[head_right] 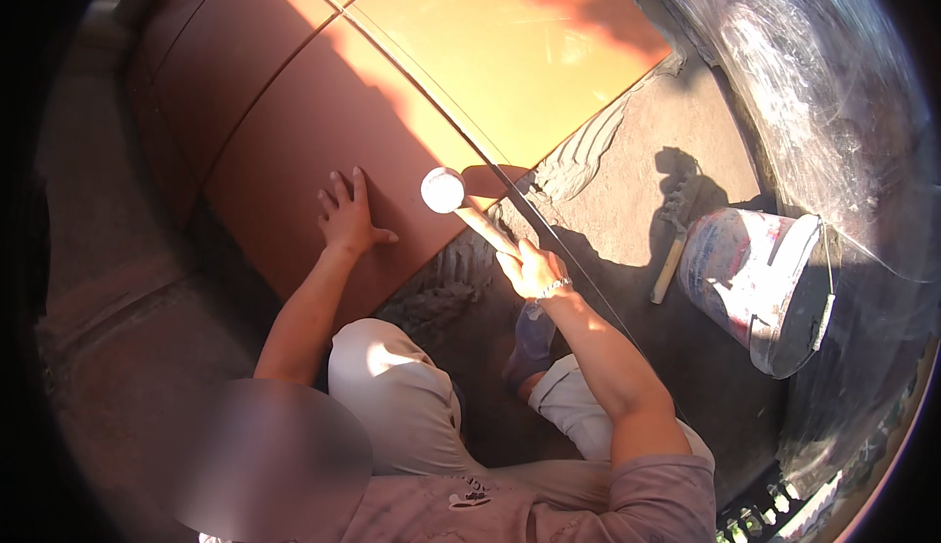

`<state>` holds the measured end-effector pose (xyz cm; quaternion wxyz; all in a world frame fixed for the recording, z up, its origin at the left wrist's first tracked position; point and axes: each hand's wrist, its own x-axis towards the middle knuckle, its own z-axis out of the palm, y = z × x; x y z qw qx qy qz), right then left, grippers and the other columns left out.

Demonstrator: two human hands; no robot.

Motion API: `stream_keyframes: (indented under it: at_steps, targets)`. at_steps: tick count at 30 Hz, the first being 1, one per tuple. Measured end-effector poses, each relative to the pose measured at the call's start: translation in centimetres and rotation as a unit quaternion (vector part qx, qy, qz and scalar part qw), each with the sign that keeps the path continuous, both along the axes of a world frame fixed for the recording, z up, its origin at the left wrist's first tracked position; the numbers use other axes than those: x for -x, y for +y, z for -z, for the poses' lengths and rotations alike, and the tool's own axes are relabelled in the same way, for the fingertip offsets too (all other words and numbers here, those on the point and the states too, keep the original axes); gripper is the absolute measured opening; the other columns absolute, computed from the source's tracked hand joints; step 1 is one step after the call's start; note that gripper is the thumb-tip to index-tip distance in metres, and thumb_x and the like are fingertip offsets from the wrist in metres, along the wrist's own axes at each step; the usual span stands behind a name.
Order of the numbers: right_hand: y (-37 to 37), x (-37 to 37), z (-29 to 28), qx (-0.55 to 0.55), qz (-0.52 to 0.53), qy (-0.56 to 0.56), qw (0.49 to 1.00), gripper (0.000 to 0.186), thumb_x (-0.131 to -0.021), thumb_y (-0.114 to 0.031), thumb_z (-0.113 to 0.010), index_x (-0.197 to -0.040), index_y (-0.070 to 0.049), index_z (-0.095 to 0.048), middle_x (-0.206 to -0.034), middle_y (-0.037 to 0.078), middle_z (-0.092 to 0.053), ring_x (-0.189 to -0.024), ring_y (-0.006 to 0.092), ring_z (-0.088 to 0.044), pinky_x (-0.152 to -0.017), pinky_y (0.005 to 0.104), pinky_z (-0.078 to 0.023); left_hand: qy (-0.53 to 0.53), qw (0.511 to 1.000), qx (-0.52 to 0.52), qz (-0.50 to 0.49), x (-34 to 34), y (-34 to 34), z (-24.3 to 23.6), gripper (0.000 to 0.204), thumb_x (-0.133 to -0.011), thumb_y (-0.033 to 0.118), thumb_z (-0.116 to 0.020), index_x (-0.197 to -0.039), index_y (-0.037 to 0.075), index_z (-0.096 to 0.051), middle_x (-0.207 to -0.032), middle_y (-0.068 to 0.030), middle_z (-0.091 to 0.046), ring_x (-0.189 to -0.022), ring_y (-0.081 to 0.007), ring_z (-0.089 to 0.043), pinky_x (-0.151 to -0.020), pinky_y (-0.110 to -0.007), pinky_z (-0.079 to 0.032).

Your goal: The person scoops cement from a bucket, spreads it on the floor with a trowel, places a terracotta tile, and taps it with a rubber mallet to secure it. The process is repeated for another tile.

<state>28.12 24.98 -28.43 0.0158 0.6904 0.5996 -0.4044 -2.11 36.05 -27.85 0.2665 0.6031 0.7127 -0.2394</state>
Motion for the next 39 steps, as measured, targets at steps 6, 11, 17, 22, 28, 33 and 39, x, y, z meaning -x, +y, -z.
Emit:
stream_keyframes:
  at_steps: [6, 11, 17, 22, 28, 33, 39]
  targets:
    - [-0.2, -0.4, 1.0, 0.033, 0.005, -0.027, 0.999, 0.048, -0.092, -0.051, -0.056, -0.098, -0.004, -0.059, -0.081, 0.027, -0.067, -0.082, 0.0483, -0.065, -0.068, 0.0536, -0.05, -0.015, 1.0, 0.006, -0.01, 0.4, 0.0, -0.2, 0.135, -0.058, 0.042, -0.092, -0.157, 0.02, -0.003, -0.162, -0.0206, 0.002, -0.145, -0.053, -0.009, -0.105, -0.065, -0.036]
    - [0.9, 0.4, 0.6, 0.003, -0.011, -0.033, 0.999, 0.046, -0.094, -0.047, -0.055, -0.097, -0.002, -0.057, -0.08, 0.028, -0.065, -0.083, 0.048, -0.065, -0.068, 0.0535, -0.05, -0.051, 0.998, -0.019, -0.03, 0.9, -0.5, 0.4, 0.137, -0.054, 0.041, -0.094, -0.157, 0.02, -0.005, -0.162, -0.021, 0.003, -0.145, -0.0542, -0.006, -0.103, -0.067, -0.039]
    - [3.3, 3.2, 0.5, -0.058, -0.007, 0.022, 0.998, 0.047, -0.095, -0.049, -0.052, -0.097, -0.002, -0.055, -0.084, 0.03, -0.066, -0.083, 0.0508, -0.063, -0.071, 0.0574, -0.049, -0.064, 0.997, -0.028, -0.039, 1.1, -1.0, 1.0, 0.138, -0.053, 0.041, -0.094, -0.157, 0.02, -0.006, -0.162, -0.0209, 0.003, -0.145, -0.0547, -0.004, -0.103, -0.067, -0.039]
    - [4.6, 4.3, 0.8, -0.022, -0.008, -0.038, 0.999, 0.051, -0.095, -0.052, -0.05, -0.101, -0.002, -0.057, -0.094, 0.031, -0.066, -0.094, 0.0504, -0.063, -0.079, 0.0571, -0.049, -0.075, 0.996, -0.038, -0.044, 1.3, -1.4, 1.2, 0.137, -0.054, 0.041, -0.094, -0.157, 0.02, -0.007, -0.162, -0.0202, 0.001, -0.145, -0.0531, -0.005, -0.103, -0.067, -0.038]
    - [4.7, 4.1, 0.6, -0.02, -0.043, -0.067, 0.997, 0.049, -0.095, -0.049, -0.053, -0.099, -0.001, -0.058, -0.091, 0.03, -0.067, -0.092, 0.0495, -0.064, -0.077, 0.0555, -0.05, -0.122, 0.986, -0.096, -0.059, 2.6, -3.2, 2.6, 0.129, -0.057, 0.045, -0.091, -0.155, 0.014, -0.015, -0.162, -0.0199, -0.006, -0.148, -0.0441, -0.009, -0.109, -0.063, -0.035]
    - [5.3, 5.7, -0.2, -0.078, -0.103, -0.075, 0.989, 0.054, -0.097, -0.052, -0.048, -0.094, 0.001, -0.056, -0.088, 0.032, -0.065, -0.087, 0.05, -0.063, -0.074, 0.056, -0.049, -0.055, 0.984, -0.107, -0.134, 9.3, -9.2, 2.3, 0.123, -0.06, 0.055, -0.087, -0.152, 0.005, -0.022, -0.16, -0.0186, -0.017, -0.15, -0.0323, -0.014, -0.117, -0.057, -0.024]
    - [9.0, 18.6, -0.5, -0.257, -0.155, 0.144, 0.943, 0.047, -0.097, -0.048, -0.053, -0.089, -0.002, -0.054, -0.066, 0.023, -0.06, -0.067, 0.0458, -0.063, -0.058, 0.0506, -0.047, 0.086, 0.988, -0.036, -0.124, 17.5, -15.6, 0.8, 0.129, -0.055, 0.059, -0.087, -0.152, 0.004, -0.022, -0.161, -0.0114, -0.021, -0.15, -0.0282, -0.015, -0.117, -0.059, -0.017]
